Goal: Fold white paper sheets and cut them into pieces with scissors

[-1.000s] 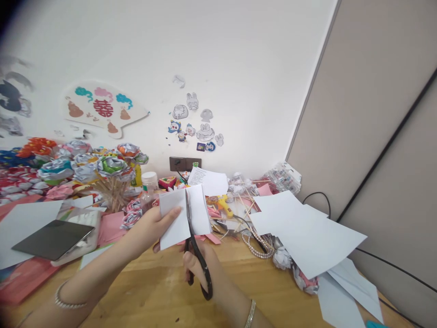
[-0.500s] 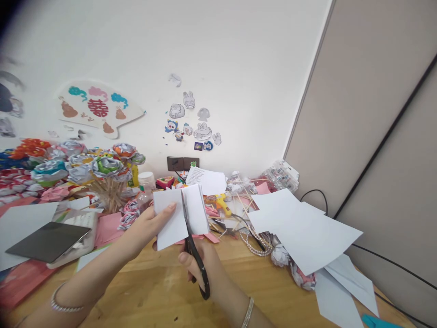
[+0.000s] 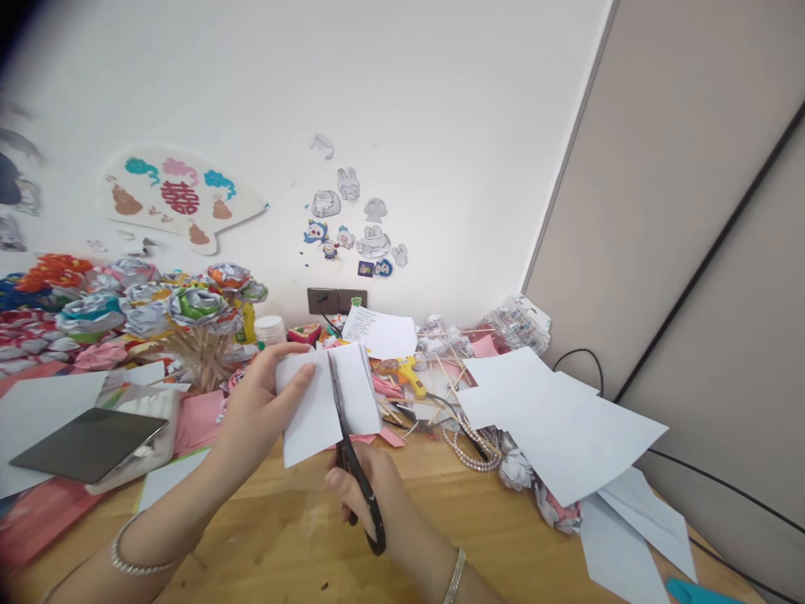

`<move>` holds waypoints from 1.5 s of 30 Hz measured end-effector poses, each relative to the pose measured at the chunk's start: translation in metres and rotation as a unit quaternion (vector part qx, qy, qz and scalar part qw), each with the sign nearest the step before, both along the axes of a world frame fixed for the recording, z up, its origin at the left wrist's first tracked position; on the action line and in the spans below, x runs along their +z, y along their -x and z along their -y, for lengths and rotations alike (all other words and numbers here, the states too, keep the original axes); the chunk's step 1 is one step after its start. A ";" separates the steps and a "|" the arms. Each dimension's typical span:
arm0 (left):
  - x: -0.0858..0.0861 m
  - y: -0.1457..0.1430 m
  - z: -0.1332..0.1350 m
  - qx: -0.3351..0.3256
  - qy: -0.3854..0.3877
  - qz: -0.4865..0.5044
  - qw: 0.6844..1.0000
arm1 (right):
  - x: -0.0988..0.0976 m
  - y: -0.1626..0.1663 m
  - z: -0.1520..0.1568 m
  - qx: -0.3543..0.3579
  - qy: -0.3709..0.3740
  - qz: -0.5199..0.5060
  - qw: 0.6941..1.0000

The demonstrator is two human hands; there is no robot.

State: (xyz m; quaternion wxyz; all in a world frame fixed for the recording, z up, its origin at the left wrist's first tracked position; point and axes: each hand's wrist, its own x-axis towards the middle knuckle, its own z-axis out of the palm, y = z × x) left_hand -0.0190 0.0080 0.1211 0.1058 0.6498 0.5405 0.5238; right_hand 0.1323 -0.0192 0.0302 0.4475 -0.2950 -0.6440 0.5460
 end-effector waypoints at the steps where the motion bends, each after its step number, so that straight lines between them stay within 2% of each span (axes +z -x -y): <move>1: 0.000 0.000 0.000 0.001 -0.003 -0.002 1.000 | 0.000 0.000 0.000 0.001 -0.001 0.001 1.000; 11: -0.002 0.003 -0.001 0.005 0.003 -0.016 1.000 | -0.008 0.004 0.001 0.001 -0.021 0.000 1.000; 22: 0.001 0.000 0.002 0.025 0.008 -0.019 0.999 | -0.001 0.007 0.008 -0.068 0.013 0.023 0.997; 28: -0.002 0.002 -0.001 0.012 0.005 -0.013 1.000 | -0.007 0.009 0.009 -0.061 0.019 0.011 0.998; 36: -0.001 0.003 0.000 0.004 0.009 -0.011 1.000 | -0.004 0.010 0.012 -0.084 0.029 0.036 0.995; 40: -0.002 0.003 -0.001 0.008 0.013 -0.016 1.000 | 0.002 0.011 0.009 -0.068 0.041 0.021 0.997; 45: -0.007 -0.002 -0.003 -0.008 0.025 -0.013 1.000 | 0.009 0.010 0.006 -0.039 -0.003 0.023 0.999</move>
